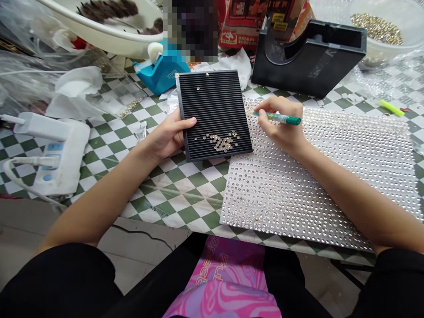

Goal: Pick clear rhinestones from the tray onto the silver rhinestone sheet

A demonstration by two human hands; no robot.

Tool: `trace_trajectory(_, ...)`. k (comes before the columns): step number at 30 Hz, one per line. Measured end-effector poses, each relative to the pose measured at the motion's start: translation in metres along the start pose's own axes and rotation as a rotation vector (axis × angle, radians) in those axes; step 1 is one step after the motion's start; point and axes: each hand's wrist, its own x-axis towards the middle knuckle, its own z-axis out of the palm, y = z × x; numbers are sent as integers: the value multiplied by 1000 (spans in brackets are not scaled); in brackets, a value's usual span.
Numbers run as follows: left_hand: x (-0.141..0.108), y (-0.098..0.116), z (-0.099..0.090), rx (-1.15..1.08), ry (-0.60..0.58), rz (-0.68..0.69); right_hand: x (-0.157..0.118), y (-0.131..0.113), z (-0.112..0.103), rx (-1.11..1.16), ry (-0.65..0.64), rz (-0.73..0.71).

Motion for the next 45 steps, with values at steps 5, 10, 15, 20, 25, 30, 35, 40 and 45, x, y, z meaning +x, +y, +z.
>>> trace_trajectory(5,0,0,0,18,-8,16,-3,-7,-3,73,47,21)
trace_trajectory(10,1,-1,-1,-1,-13,16,-5,-28,-7,207,7,-123)
trace_trajectory(15,3,-4,-4,-22,-23,10,-4,-35,-6,203,-102,-273)
trace_trajectory(20,4,-5,-6,-39,-26,11,-6,-33,-4,210,-153,-315)
trace_trajectory(25,4,-6,-6,-41,-40,21,-8,-32,-4,165,-218,-288)
trace_trajectory(30,4,-5,-6,-32,-45,18,-7,-34,-3,160,-222,-292)
trace_trajectory(35,3,-4,-5,-29,-23,10,-6,-31,-2,144,-40,-360)
trace_trajectory(40,3,-3,-4,-7,-44,19,-4,-14,-4,-42,127,-173)
trace_trajectory(45,1,0,-2,14,-48,33,-3,-1,-4,-95,26,-86)
